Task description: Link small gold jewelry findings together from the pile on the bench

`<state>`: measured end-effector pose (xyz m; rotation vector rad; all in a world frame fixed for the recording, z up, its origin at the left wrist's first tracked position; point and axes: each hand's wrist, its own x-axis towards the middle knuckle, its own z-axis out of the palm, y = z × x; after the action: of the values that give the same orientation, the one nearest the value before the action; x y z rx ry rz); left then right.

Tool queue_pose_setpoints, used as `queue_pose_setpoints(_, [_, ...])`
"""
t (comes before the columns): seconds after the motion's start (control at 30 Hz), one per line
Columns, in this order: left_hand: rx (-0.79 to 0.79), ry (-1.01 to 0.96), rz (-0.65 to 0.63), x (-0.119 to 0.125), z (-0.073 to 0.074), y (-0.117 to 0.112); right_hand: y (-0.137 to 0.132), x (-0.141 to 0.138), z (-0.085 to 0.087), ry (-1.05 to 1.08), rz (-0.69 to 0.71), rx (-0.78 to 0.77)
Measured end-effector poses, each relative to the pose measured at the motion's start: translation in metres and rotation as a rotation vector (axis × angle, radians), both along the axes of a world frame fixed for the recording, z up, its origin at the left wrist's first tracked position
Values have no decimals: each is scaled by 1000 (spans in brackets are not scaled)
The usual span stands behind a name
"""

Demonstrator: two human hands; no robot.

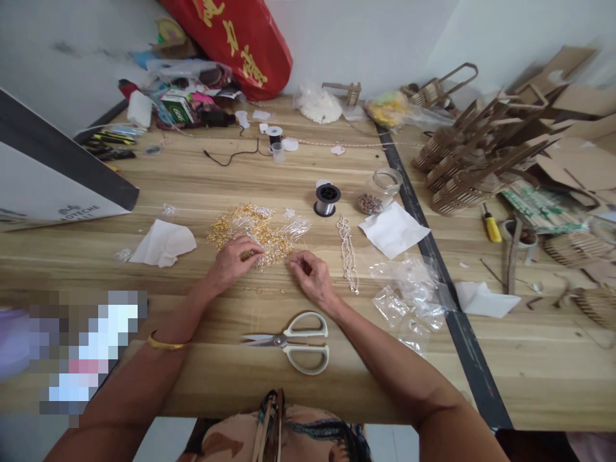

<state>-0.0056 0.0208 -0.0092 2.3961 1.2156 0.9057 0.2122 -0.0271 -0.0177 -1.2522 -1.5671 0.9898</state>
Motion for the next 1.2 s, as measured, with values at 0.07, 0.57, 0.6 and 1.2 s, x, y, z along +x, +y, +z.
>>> queue_pose_setpoints(0.07, [-12, 15, -3, -3, -1, 1, 0, 0, 0, -3, 2, 2])
queue_pose_setpoints(0.57, [-26, 154, -95, -7, 2, -1, -1, 0, 0, -31, 14, -9])
queue_pose_setpoints(0.6, [-22, 155, -96, -7, 1, -1, -1, 0, -1, -35, 12, -9])
queue_pose_setpoints(1.2, [-49, 174, -101, -8, 2, -2, -1, 0, -2, -61, 17, -20])
